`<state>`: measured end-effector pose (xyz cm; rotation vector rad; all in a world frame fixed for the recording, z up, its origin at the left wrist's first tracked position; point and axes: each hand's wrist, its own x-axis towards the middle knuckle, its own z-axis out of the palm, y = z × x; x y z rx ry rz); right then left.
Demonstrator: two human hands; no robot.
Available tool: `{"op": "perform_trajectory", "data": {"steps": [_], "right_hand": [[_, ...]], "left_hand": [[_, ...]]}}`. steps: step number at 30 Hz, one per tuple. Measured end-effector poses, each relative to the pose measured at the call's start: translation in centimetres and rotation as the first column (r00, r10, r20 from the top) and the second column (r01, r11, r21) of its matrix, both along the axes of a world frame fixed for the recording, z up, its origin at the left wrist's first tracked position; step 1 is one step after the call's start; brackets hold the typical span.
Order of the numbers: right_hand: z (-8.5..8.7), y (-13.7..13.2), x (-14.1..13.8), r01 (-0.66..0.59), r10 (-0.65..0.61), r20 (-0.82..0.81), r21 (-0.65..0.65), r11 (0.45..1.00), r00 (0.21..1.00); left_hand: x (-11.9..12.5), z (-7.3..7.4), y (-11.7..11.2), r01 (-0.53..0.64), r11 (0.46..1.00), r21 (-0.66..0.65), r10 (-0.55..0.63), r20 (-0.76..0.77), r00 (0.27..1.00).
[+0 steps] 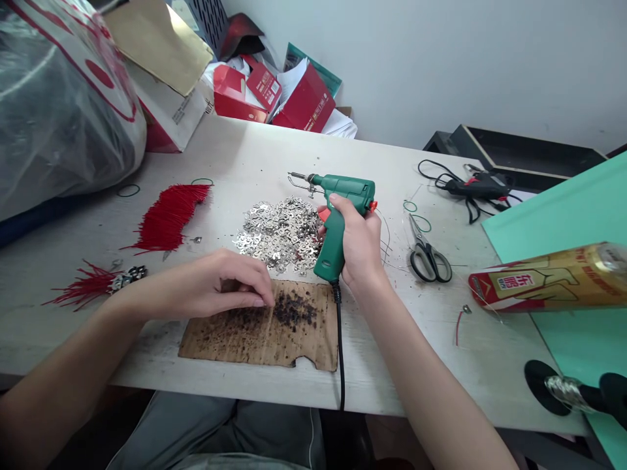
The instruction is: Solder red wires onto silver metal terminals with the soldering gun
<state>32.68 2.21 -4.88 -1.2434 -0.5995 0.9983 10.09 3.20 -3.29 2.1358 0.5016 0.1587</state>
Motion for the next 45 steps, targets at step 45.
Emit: {"op": "perform_trajectory", "data": {"steps": [45], "right_hand": [[-0.2,-0.1,0.0,-0.037,0.038,-0.006,0.066,0.997,0.999]], "left_hand": [[0.3,-0.2,-0.3,-0.088,0.996,0.031,0.088,0.004,0.996]]}}
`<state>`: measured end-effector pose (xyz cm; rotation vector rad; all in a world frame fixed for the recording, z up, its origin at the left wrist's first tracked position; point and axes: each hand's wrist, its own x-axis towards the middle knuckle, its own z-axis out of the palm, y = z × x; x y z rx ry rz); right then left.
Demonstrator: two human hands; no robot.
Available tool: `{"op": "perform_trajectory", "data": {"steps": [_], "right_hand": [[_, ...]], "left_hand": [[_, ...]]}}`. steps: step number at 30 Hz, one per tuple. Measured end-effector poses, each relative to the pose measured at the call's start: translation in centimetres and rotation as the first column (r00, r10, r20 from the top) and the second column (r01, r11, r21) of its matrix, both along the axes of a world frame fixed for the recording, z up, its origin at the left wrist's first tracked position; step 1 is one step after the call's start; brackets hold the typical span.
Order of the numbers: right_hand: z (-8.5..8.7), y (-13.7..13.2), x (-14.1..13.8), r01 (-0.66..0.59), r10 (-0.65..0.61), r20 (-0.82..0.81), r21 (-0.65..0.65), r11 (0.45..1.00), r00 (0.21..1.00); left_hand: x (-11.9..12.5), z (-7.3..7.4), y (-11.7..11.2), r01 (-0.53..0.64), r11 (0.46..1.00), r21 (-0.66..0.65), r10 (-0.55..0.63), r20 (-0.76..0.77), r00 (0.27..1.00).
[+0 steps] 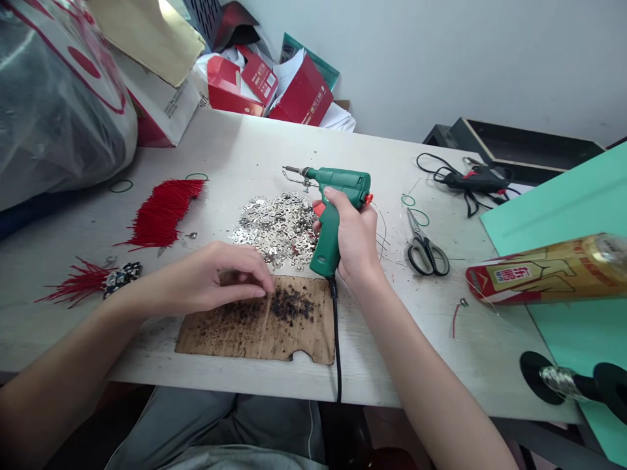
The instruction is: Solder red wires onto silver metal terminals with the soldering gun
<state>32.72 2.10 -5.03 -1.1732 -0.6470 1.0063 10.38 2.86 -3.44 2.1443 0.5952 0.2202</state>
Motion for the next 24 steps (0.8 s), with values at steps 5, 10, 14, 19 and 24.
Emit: {"op": "perform_trajectory", "data": {"steps": [5,10,14,19,24], "right_hand": [[-0.16,0.08,0.05,-0.009,0.009,0.009,0.005,1.000,1.000],[-0.32,0.18,0.10,0.005,-0.005,-0.003,-0.002,1.000,1.000],[-0.27,0.16,0.07,-0.002,0.002,-0.006,-0.018,1.000,1.000],[-0.19,0.01,0.01,-0.006,0.006,0.015,-0.016,1.000,1.000],[-0.20,0.05,0.07,0.005,-0.005,0.025,-0.023,1.000,1.000]], "left_hand": [[0.02,-0.25,-0.10,-0.051,0.998,0.022,0.052,-0.020,0.998],[-0.07,-0.22,-0.03,-0.051,0.997,0.065,0.051,-0.004,0.999],[-0.08,-0.26,0.04,-0.043,0.994,0.103,0.041,0.013,0.999],[-0.13,-0.33,-0.04,-0.036,0.993,0.111,0.032,0.042,0.999],[-0.20,-0.35,-0.08,-0.030,0.993,0.118,0.025,0.046,0.999]]}}
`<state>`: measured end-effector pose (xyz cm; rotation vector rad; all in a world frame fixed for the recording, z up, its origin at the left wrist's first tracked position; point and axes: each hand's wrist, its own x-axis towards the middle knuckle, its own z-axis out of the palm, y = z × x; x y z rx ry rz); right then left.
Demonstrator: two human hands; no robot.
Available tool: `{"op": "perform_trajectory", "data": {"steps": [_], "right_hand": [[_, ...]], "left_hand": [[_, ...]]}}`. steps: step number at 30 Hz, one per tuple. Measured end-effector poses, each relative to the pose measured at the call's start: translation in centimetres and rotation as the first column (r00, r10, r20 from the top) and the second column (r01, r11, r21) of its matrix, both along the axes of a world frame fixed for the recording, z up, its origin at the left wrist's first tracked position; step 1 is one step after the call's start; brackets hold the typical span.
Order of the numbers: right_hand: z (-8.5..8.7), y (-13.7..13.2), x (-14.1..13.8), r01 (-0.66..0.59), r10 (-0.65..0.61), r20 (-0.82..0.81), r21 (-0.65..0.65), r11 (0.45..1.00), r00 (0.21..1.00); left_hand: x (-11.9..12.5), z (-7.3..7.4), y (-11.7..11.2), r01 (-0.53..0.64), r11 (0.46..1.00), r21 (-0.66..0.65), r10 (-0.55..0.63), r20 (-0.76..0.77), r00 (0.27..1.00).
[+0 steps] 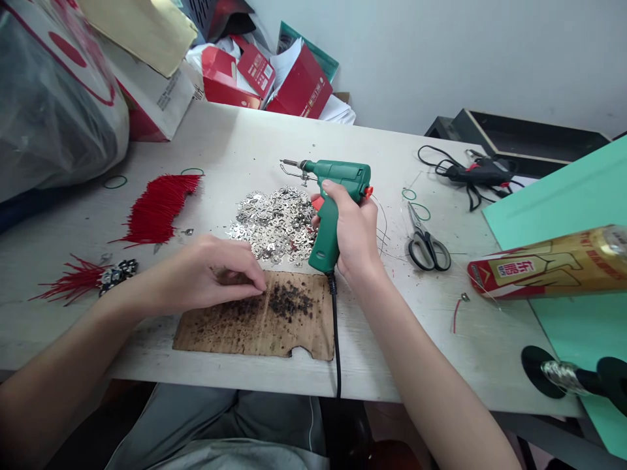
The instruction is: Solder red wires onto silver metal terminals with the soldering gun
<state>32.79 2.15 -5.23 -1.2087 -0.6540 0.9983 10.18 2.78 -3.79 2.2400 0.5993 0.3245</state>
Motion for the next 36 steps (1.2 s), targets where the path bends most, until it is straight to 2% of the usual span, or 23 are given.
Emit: {"op": "perform_trajectory", "data": {"steps": [7,28,36], "right_hand": [[-0.04,0.22,-0.03,0.017,-0.017,-0.031,0.001,1.000,0.999],[-0.20,-0.05,0.17,-0.047,0.045,0.038,0.033,0.998,0.998],[-0.01,-0.11,0.16,-0.030,0.028,0.057,0.024,0.999,0.998]], "left_hand": [[0.14,0.00,-0.03,0.010,1.000,0.006,-0.010,0.017,1.000],[-0.03,0.01,0.05,0.015,1.000,0.003,-0.015,0.008,1.000],[-0.02,-0.21,0.01,0.021,1.000,0.019,-0.020,-0.015,1.000]]}}
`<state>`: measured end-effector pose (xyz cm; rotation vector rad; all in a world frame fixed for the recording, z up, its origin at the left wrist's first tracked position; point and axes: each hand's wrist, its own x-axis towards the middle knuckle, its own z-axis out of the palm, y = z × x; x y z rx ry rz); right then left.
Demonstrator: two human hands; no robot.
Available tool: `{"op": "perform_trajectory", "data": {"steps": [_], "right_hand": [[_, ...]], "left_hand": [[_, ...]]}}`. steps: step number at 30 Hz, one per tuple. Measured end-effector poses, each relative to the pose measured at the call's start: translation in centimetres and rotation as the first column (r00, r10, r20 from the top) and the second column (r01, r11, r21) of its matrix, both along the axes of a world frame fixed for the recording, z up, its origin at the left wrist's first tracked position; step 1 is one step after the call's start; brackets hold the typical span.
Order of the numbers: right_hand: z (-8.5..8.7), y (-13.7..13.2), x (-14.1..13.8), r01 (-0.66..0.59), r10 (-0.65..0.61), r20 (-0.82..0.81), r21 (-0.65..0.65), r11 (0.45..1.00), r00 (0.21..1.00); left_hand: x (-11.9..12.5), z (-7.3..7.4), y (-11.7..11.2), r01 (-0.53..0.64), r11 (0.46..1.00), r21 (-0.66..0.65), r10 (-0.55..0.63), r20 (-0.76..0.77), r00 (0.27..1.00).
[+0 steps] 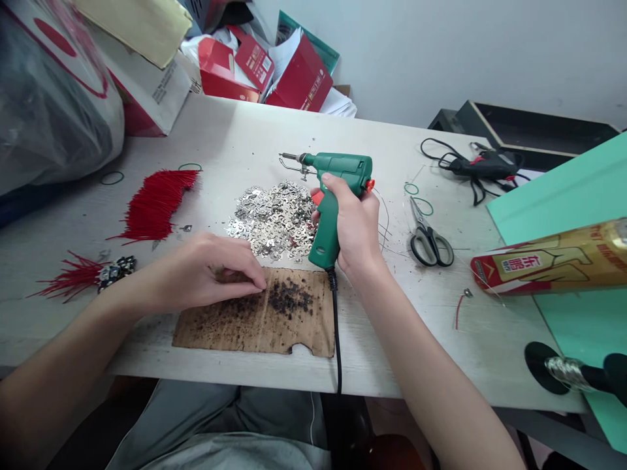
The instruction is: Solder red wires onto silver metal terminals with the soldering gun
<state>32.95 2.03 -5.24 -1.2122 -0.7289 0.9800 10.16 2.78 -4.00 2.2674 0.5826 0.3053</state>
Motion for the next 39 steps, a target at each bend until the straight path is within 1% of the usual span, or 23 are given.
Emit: {"op": "perform_trajectory", "data": {"steps": [7,12,17,24,30,36,39], "right_hand": [[0.01,0.05,0.04,0.004,-0.004,0.005,-0.009,1.000,1.000],[0.00,0.01,-0.01,-0.012,0.012,-0.010,0.006,1.000,1.000],[-0.12,0.11,-0.08,0.021,-0.021,-0.040,0.001,1.000,0.999],[-0.19,0.15,-0.05,0.017,-0.016,-0.061,0.006,1.000,0.998],[-0.31,0.27,-0.01,0.026,-0.026,-0.057,-0.007,1.000,0.998],[-0.44,0.33,0.07,0.026,-0.026,-0.067,0.004,1.000,0.997],[-0.41,0.32,0.03,0.029,-0.029,-0.067,0.002,1.000,0.997]], "left_hand": [[-0.02,-0.02,-0.02,-0.014,1.000,0.004,0.014,0.020,1.000],[0.09,0.01,-0.10,0.005,1.000,0.009,-0.005,0.001,1.000],[0.11,0.14,-0.13,-0.005,1.000,0.011,0.005,0.002,1.000],[0.11,-0.04,-0.11,-0.002,0.999,0.040,0.002,-0.003,1.000],[0.08,0.13,-0.15,0.004,1.000,0.023,-0.004,-0.011,1.000],[0.13,0.15,-0.16,0.007,0.999,0.045,-0.006,-0.016,1.000],[0.11,0.17,-0.14,0.010,0.999,0.036,-0.009,-0.021,1.000]]}}
